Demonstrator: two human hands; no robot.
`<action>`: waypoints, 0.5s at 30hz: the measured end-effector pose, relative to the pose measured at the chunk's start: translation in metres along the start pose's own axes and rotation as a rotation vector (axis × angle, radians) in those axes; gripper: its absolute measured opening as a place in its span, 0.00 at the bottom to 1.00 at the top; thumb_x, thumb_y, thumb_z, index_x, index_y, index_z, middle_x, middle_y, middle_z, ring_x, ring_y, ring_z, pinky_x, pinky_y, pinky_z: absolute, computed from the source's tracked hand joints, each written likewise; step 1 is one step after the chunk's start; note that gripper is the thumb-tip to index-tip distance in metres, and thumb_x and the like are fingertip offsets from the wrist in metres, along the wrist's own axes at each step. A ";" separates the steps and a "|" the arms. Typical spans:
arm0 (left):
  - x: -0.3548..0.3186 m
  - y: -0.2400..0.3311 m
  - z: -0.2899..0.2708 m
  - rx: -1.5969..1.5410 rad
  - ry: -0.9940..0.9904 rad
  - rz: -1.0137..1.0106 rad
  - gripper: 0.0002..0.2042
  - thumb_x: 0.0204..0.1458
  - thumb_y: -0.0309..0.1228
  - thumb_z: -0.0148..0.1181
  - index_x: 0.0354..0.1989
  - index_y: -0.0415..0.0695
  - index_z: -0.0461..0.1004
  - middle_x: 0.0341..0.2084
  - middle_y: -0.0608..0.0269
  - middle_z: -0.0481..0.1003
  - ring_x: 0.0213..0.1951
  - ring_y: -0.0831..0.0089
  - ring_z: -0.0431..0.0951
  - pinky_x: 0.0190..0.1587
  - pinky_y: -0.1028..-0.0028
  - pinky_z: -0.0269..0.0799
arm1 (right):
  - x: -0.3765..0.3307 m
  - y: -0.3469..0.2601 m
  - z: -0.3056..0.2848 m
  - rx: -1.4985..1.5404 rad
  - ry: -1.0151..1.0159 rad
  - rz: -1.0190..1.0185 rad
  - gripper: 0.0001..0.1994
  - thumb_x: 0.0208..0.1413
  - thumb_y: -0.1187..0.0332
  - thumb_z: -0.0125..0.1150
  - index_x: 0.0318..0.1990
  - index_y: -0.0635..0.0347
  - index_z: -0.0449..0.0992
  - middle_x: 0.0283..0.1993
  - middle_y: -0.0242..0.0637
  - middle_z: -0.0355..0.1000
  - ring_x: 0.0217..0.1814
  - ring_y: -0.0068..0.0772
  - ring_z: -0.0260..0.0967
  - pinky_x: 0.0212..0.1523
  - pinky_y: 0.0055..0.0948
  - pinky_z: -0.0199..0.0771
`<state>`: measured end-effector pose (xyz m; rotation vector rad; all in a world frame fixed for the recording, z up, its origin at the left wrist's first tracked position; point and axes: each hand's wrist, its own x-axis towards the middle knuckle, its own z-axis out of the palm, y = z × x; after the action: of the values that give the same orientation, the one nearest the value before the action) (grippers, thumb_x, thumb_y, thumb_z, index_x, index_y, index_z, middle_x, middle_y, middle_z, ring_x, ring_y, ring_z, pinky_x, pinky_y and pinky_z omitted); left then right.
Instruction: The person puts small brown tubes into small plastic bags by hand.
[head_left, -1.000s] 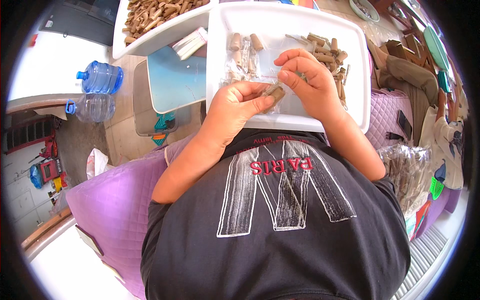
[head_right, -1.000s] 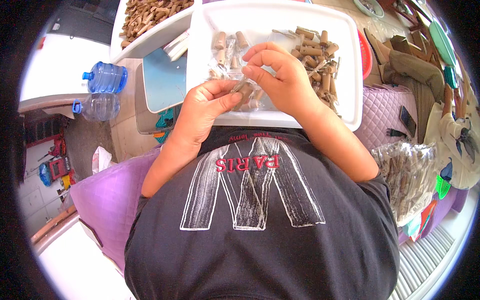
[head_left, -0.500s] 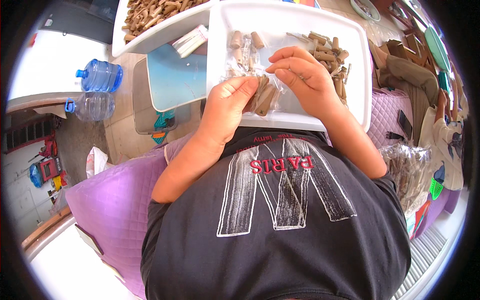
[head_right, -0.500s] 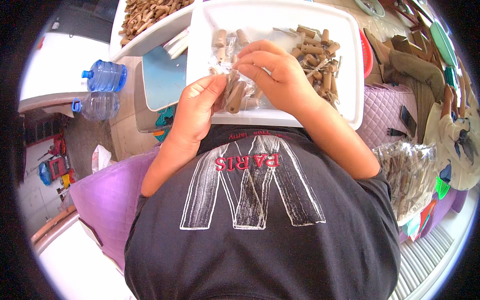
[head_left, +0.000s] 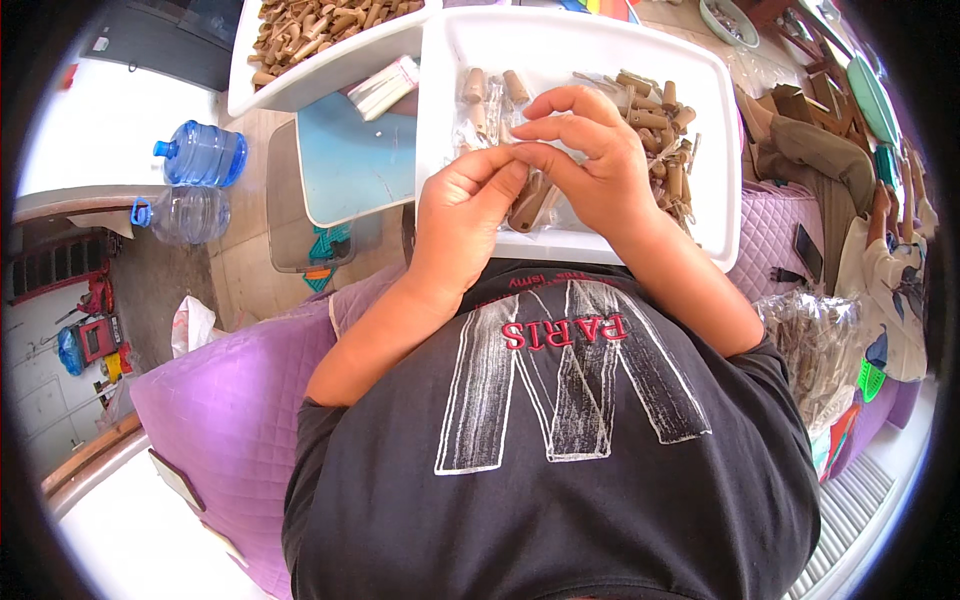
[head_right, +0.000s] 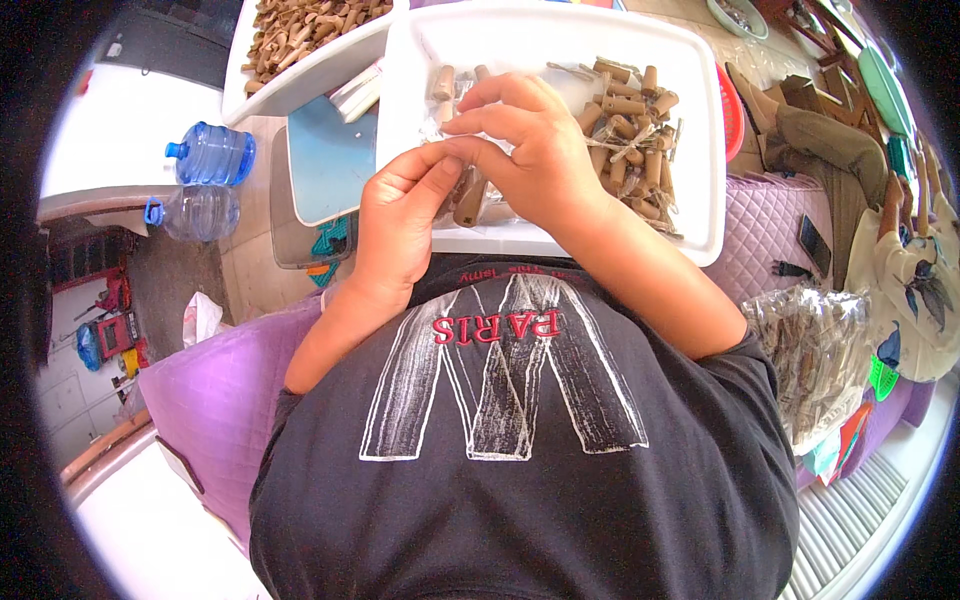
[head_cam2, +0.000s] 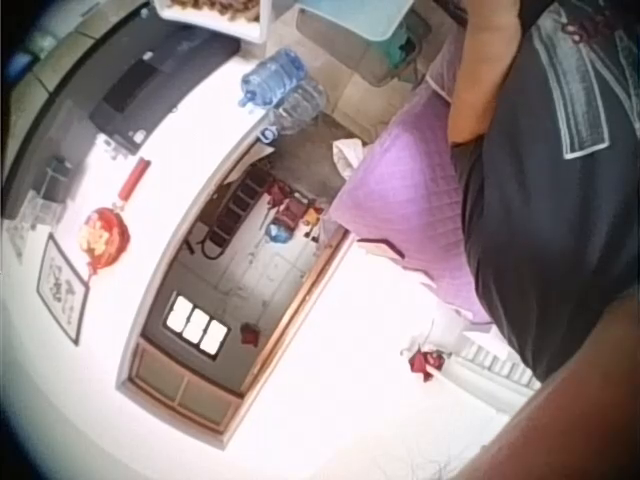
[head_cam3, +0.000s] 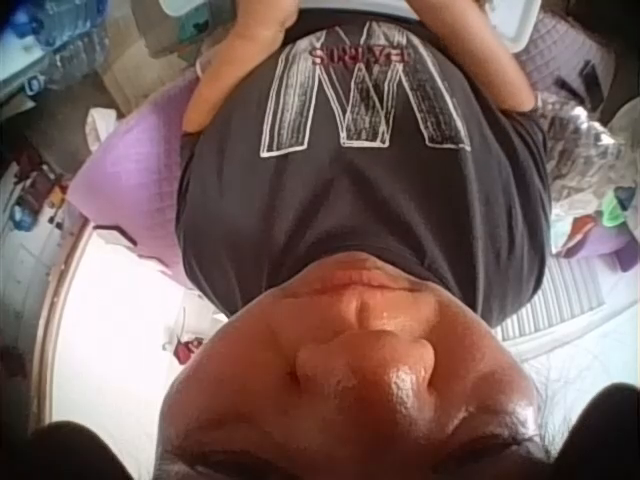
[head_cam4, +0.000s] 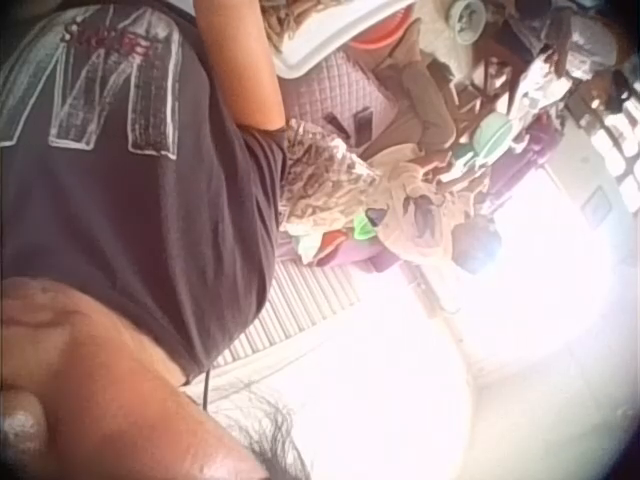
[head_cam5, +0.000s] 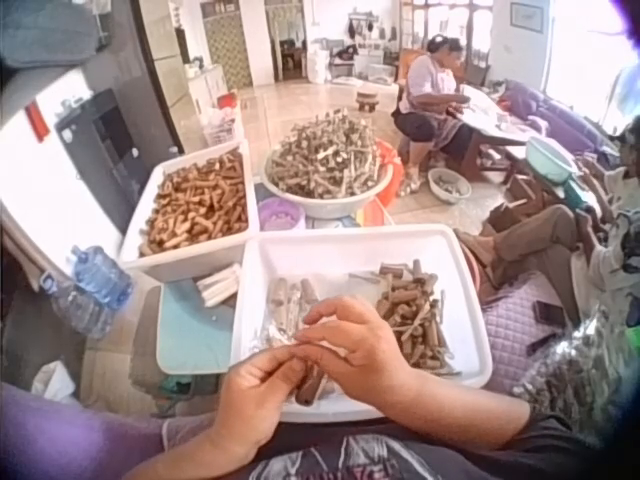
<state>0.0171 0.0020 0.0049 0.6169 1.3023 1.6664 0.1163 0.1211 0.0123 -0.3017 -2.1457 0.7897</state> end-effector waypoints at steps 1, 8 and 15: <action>0.000 0.000 0.000 0.038 -0.006 0.006 0.10 0.53 0.28 0.54 0.41 0.36 0.73 0.28 0.70 0.73 0.30 0.87 0.67 0.32 0.86 0.63 | 0.000 0.000 0.002 -0.007 -0.016 0.024 0.05 0.41 0.72 0.63 0.29 0.58 0.76 0.33 0.36 0.70 0.37 0.38 0.67 0.40 0.32 0.66; 0.000 0.005 0.003 0.295 -0.006 0.081 0.10 0.53 0.28 0.55 0.40 0.37 0.74 0.27 0.72 0.73 0.27 0.87 0.65 0.31 0.86 0.61 | -0.007 0.009 0.011 0.078 0.167 0.192 0.02 0.49 0.75 0.57 0.30 0.64 0.73 0.32 0.33 0.70 0.37 0.27 0.67 0.39 0.27 0.67; 0.005 0.004 -0.006 0.085 0.136 0.161 0.08 0.53 0.27 0.54 0.38 0.36 0.74 0.30 0.66 0.75 0.31 0.83 0.72 0.36 0.84 0.68 | -0.004 0.029 -0.019 1.071 0.421 0.777 0.07 0.58 0.71 0.47 0.38 0.61 0.72 0.22 0.26 0.62 0.20 0.13 0.53 0.21 0.14 0.55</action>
<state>0.0087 0.0036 0.0059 0.6843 1.4586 1.8178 0.1321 0.1503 0.0009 -0.6432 -0.9451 1.9578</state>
